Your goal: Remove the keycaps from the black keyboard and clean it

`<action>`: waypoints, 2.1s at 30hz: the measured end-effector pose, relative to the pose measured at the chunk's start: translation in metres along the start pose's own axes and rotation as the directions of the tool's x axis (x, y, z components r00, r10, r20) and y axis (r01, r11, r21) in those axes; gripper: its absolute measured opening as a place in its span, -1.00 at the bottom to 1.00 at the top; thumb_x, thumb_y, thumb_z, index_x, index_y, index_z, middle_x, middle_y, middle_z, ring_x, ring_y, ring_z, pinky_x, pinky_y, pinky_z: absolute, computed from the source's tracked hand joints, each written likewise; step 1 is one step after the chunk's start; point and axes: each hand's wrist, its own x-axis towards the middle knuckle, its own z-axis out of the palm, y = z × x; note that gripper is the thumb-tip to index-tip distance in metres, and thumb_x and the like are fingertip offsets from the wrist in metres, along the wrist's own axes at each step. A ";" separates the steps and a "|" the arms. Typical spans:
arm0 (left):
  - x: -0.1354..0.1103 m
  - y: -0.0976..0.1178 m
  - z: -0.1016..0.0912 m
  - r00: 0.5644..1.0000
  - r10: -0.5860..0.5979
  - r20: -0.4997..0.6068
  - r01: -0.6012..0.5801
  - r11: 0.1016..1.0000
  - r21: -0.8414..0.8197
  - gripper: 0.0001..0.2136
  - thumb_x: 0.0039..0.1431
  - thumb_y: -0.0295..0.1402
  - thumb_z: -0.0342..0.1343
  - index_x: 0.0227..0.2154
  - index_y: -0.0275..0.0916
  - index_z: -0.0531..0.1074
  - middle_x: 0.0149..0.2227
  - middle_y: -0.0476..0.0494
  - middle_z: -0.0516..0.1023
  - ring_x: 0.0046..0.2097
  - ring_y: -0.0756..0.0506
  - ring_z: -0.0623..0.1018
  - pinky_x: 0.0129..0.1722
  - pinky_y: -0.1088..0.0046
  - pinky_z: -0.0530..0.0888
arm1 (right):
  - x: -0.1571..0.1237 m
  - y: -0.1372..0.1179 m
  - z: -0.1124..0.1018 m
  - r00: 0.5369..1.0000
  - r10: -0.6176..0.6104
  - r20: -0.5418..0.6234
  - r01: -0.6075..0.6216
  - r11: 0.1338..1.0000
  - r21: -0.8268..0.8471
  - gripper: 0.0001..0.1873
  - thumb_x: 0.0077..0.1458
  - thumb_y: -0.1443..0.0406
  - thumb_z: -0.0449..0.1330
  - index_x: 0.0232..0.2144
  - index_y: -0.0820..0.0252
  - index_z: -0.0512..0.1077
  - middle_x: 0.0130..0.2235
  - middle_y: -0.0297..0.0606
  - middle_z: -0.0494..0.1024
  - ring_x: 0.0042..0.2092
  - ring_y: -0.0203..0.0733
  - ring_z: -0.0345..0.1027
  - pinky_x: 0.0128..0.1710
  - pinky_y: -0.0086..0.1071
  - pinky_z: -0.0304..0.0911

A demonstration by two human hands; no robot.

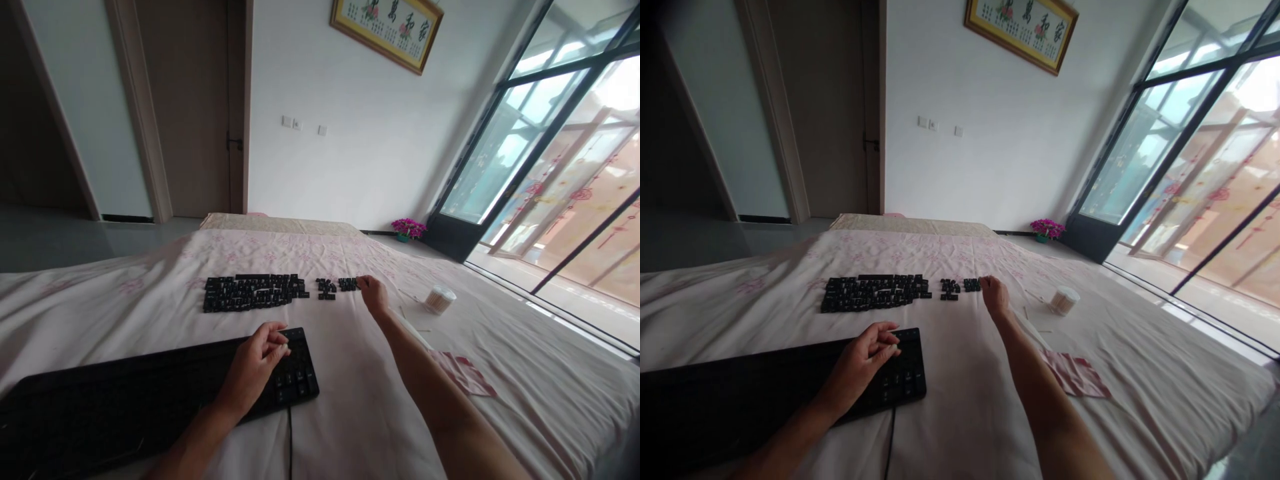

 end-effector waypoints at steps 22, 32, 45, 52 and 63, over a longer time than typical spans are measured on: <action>-0.031 0.011 -0.040 0.996 0.092 -0.021 -0.080 0.943 0.322 -0.80 0.09 -0.36 0.01 -0.29 -0.18 0.52 -0.30 -0.04 0.59 -0.28 -0.07 0.54 -0.24 0.44 0.42 | -0.192 -0.146 -0.020 0.814 -0.458 0.357 0.045 0.663 0.747 -0.66 0.22 0.10 0.00 -0.25 0.21 0.43 -0.35 -0.26 0.51 -0.35 -0.29 0.36 -0.32 -0.41 0.33; -0.029 0.007 -0.041 0.994 0.109 0.015 -0.107 0.932 0.345 -0.79 0.09 -0.39 -0.01 -0.29 -0.17 0.52 -0.27 -0.03 0.59 -0.27 -0.06 0.54 -0.25 0.48 0.41 | -0.202 -0.151 -0.021 0.744 -0.590 0.315 0.294 0.711 0.639 -0.65 0.26 0.17 -0.05 -0.40 0.18 0.45 -0.31 -0.27 0.51 -0.26 -0.24 0.35 -0.20 -0.39 0.27; -0.033 0.005 -0.039 0.974 0.196 0.111 -0.226 0.840 0.493 -0.81 0.14 -0.40 -0.01 -0.31 -0.13 0.52 -0.26 -0.03 0.57 -0.21 -0.07 0.52 -0.17 0.46 0.39 | -0.200 -0.148 -0.010 0.701 -0.629 0.336 0.292 0.682 0.670 -0.64 0.27 0.17 -0.07 -0.42 0.18 0.42 -0.38 -0.29 0.48 -0.35 -0.27 0.34 -0.30 -0.41 0.27; -0.034 0.007 -0.038 0.956 0.193 0.220 -0.287 0.767 0.575 -0.86 0.17 -0.34 0.01 -0.40 -0.17 0.47 -0.33 0.00 0.51 -0.27 -0.03 0.48 -0.30 0.50 0.32 | -0.202 -0.147 -0.007 0.596 -0.772 0.223 0.497 0.572 0.652 -0.68 0.28 0.22 -0.07 -0.43 0.15 0.39 -0.35 -0.26 0.49 -0.23 -0.21 0.34 -0.11 -0.32 0.25; -0.029 0.009 -0.033 0.944 0.171 0.283 -0.314 0.734 0.602 -0.89 0.05 -0.26 0.19 -0.42 -0.18 0.45 -0.35 0.03 0.45 -0.27 -0.02 0.43 -0.31 0.51 0.27 | -0.201 -0.135 0.008 0.595 -0.795 0.116 0.525 0.494 0.693 -0.73 0.27 0.27 -0.07 -0.37 0.17 0.40 -0.38 -0.26 0.50 -0.32 -0.26 0.39 -0.23 -0.38 0.30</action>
